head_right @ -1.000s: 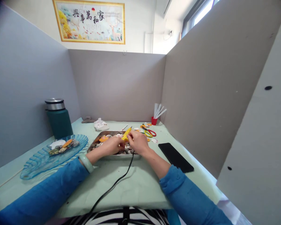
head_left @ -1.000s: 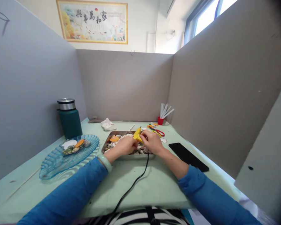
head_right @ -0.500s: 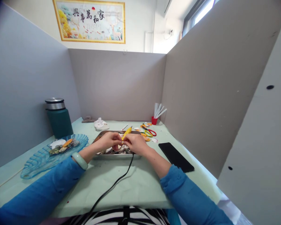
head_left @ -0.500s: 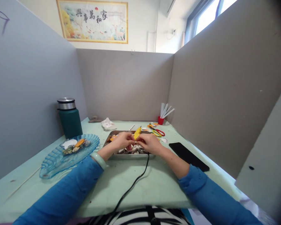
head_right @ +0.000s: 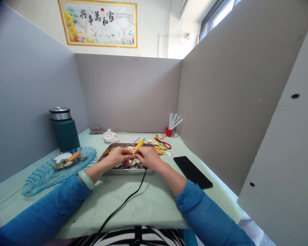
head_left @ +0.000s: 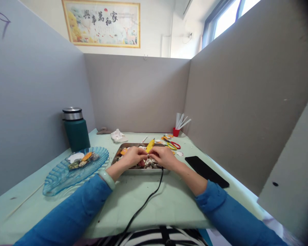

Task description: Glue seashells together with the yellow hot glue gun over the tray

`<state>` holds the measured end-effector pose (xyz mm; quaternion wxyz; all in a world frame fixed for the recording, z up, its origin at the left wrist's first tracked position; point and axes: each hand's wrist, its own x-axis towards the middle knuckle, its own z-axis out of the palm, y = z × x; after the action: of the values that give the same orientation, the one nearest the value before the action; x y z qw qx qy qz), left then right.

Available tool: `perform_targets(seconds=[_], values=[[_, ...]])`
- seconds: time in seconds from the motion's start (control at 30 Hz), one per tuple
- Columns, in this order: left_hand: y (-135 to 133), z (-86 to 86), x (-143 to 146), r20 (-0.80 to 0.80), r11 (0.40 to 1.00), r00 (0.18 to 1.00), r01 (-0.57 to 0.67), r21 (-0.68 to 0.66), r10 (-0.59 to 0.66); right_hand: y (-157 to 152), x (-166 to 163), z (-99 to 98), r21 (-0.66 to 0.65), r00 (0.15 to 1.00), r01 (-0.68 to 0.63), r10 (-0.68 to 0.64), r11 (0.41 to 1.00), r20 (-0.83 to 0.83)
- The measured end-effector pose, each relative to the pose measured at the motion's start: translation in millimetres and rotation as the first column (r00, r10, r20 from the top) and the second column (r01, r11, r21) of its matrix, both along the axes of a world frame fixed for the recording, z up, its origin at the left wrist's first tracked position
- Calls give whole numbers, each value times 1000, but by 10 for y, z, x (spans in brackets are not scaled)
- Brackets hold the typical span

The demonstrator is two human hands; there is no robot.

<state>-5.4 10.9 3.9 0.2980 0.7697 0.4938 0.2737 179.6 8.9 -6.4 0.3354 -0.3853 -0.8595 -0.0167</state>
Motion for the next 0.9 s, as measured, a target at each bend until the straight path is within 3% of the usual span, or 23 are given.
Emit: perform_targets(seconds=[0.27,0.4,0.5,0.77,0.9], values=[[75,-96,-59,-42,992,992,-123,14,123,54,33,-23,45,982,170,-173,984,71],[76,-109,-63,-63,991,990,-123,53,127,107,79,-30,99,952,283,-292,954,91],[88,-120,-71,-70,991,991,-109,77,114,136,91,-35,65,923,344,-350,937,162],[111,-114,-91,-59,989,990,-127,74,132,62,-6,35,-20,837,424,-384,905,389],[58,-28,-96,-83,979,981,-167,115,177,56,-8,42,-22,856,419,-387,908,344]])
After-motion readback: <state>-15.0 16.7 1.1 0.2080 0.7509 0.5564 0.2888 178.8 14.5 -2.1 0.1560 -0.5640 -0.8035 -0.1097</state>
